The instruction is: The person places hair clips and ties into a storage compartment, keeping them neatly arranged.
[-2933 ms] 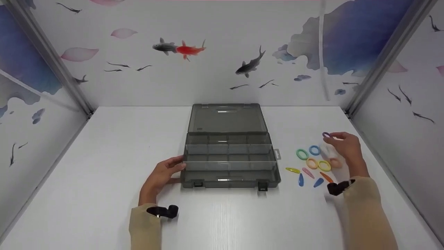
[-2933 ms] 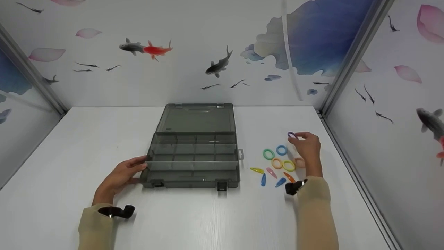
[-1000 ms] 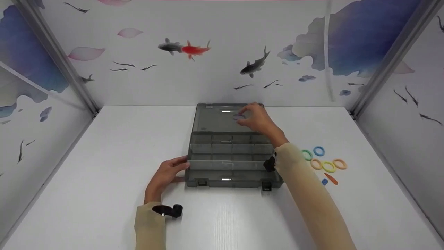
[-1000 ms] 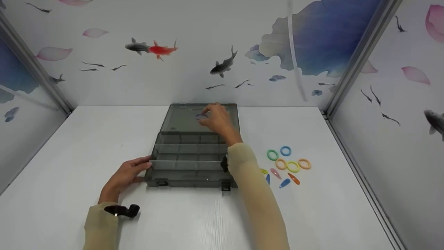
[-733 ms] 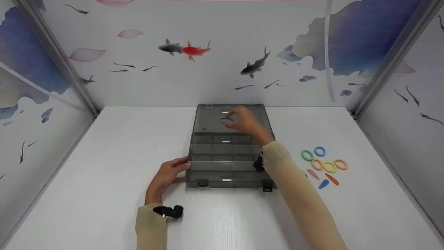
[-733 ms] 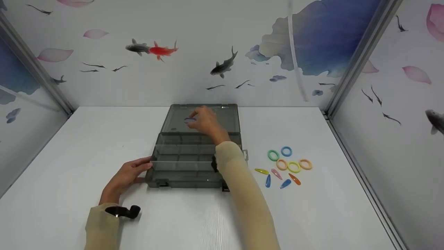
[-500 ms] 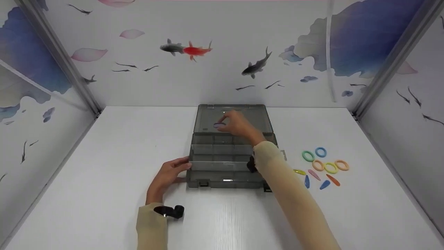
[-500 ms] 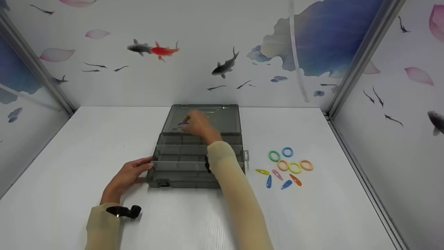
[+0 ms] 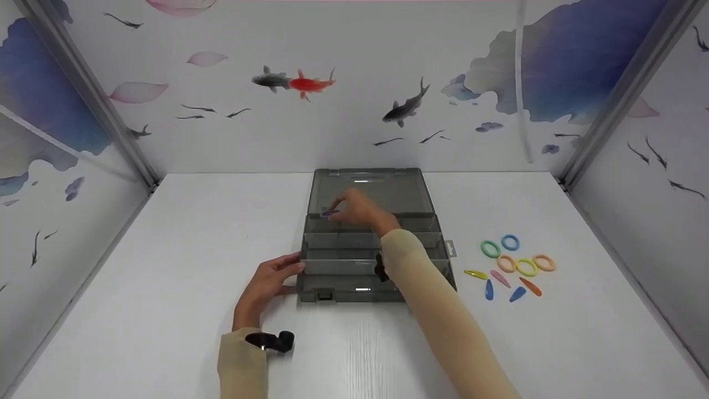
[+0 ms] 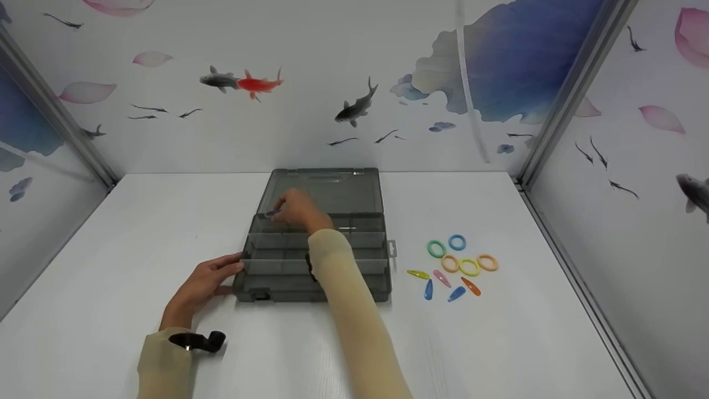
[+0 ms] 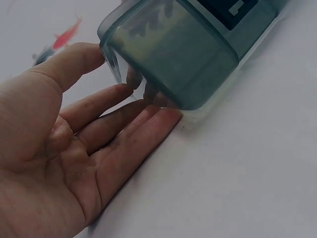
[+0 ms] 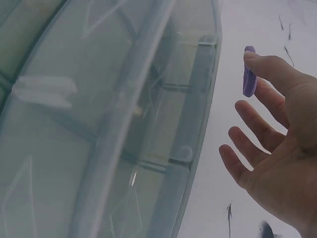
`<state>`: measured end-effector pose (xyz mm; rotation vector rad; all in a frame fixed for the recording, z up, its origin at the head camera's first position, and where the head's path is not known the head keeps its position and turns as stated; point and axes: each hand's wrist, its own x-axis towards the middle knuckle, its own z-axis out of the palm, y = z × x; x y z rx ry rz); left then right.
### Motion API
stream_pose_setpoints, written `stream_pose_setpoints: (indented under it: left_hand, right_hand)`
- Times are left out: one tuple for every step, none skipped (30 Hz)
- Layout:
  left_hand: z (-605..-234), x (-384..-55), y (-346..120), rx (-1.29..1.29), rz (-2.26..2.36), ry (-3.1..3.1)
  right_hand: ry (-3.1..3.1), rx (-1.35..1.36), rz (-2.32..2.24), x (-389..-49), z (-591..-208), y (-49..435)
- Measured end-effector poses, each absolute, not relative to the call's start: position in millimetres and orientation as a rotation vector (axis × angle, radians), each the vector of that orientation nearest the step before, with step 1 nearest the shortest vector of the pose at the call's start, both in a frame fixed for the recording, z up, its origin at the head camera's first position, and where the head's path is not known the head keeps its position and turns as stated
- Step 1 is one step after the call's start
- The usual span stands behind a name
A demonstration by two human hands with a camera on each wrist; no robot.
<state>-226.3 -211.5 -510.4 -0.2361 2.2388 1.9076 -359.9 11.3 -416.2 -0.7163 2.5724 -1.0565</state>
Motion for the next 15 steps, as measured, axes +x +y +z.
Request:
stream_pose_setpoints:
  left_hand:
    - [-510.4,-227.3,-211.2,-0.231,1.910,2.239]
    - [-510.4,-228.4,-210.7,-0.222,1.911,2.241]
    - [-510.3,-229.6,-210.1,-0.217,1.913,2.239]
    - [-510.3,-230.4,-209.5,-0.220,1.917,2.233]
    - [-510.6,-231.2,-209.0,-0.218,1.915,2.232]
    - [-510.8,-231.8,-208.5,-0.215,1.913,2.232]
    - [-511.1,-232.2,-208.2,-0.216,1.910,2.230]
    - [-511.2,-232.3,-208.0,-0.219,1.910,2.227]
    - [-511.5,-232.1,-208.1,-0.221,1.910,2.228]
    - [-511.4,-231.7,-208.2,-0.229,1.909,2.230]
    - [-511.6,-231.2,-208.6,-0.239,1.908,2.234]
    - [-511.7,-230.6,-209.0,-0.248,1.907,2.237]
    - [-512.1,-229.9,-209.7,-0.255,1.905,2.240]
    - [-512.8,-229.4,-210.4,-0.262,1.905,2.244]
    - [-513.4,-228.9,-210.9,-0.265,1.906,2.244]
  right_hand:
    - [2.570,-0.712,-1.055,-359.8,-416.6,9.2]
    - [2.569,-0.709,-1.052,-359.8,-416.6,7.4]
    - [2.569,-0.701,-1.046,-359.6,-416.5,6.0]
    - [2.563,-0.690,-1.045,-359.3,-416.5,4.7]
    - [2.562,-0.677,-1.038,-359.4,-417.1,3.6]
    - [2.559,-0.666,-1.031,-359.3,-417.6,2.5]
    - [2.560,-0.657,-1.024,-359.4,-418.5,1.4]
    - [2.559,-0.651,-1.019,-359.5,-419.5,0.2]
    - [2.559,-0.646,-1.013,-359.6,-420.8,-1.0]
    - [2.554,-0.642,-1.010,-359.8,-422.2,-2.7]
    - [2.549,-0.646,-1.007,-360.1,-423.7,-4.6]
    - [2.545,-0.652,-1.000,-360.1,-425.3,-6.6]
    - [2.539,-0.653,-0.996,-360.1,-427.1,-8.7]
    - [2.535,-0.653,-0.991,-360.0,-429.0,-10.8]
    - [2.536,-0.654,-0.979,-359.6,-430.9,-12.9]
